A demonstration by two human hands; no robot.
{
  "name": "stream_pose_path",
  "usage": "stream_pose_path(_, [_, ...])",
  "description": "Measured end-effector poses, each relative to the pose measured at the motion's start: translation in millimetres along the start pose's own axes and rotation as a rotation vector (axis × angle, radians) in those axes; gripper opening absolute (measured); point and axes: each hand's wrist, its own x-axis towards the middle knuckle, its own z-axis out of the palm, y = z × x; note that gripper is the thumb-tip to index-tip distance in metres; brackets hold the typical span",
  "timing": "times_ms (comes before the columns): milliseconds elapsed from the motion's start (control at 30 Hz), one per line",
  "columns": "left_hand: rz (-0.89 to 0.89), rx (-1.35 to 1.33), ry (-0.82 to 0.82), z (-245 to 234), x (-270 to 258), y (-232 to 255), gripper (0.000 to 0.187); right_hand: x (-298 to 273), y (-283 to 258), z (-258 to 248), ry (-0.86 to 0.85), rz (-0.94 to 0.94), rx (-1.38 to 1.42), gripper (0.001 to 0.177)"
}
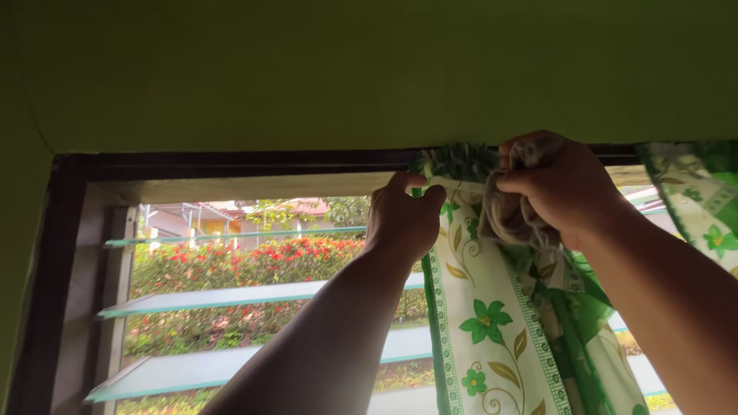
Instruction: The person wipes the horizontal slats of a window blind with a cloth, moving from the lower slats upward. They then wipe the top frame of the window and the adjacent curtain. Finally, they wipe the lower window frame and sill.
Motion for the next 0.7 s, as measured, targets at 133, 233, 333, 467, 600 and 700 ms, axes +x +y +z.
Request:
stream_pose_path(133, [-0.081,-0.194,-0.071,27.5,19.7,-4.8,0.05,29.2,2.6,0.4,-0.046,0.234,-0.024,0.033])
stream_pose_path(233, [-0.123,-0.315,-0.12,40.6,32.1,-14.9,0.057,42.9,12.2,9.0,-0.074,0.404,-0.031,0.031])
stream_pose_path(333, [-0.041,-0.251,-0.079,38.9,43.8,-26.2,0.056,52.1,22.4,20.6,-0.068,0.476,-0.038,0.032])
stream_pose_path(467, [0.185,0.351,0.04,9.1,58.3,-36.6,0.05,61.2,35.5,33.3,-0.053,0.498,-0.125,0.032])
stream_pose_path(600, [0.295,0.61,0.246,-51.9,64.6,-53.4,0.026,67.1,50.8,42.6,-0.049,0.418,-0.087,0.031])
stream_pose_path(700, [0.336,0.815,0.36,-112.6,59.9,-68.0,0.023,69.9,57.1,44.7,-0.065,0.344,0.025,0.026])
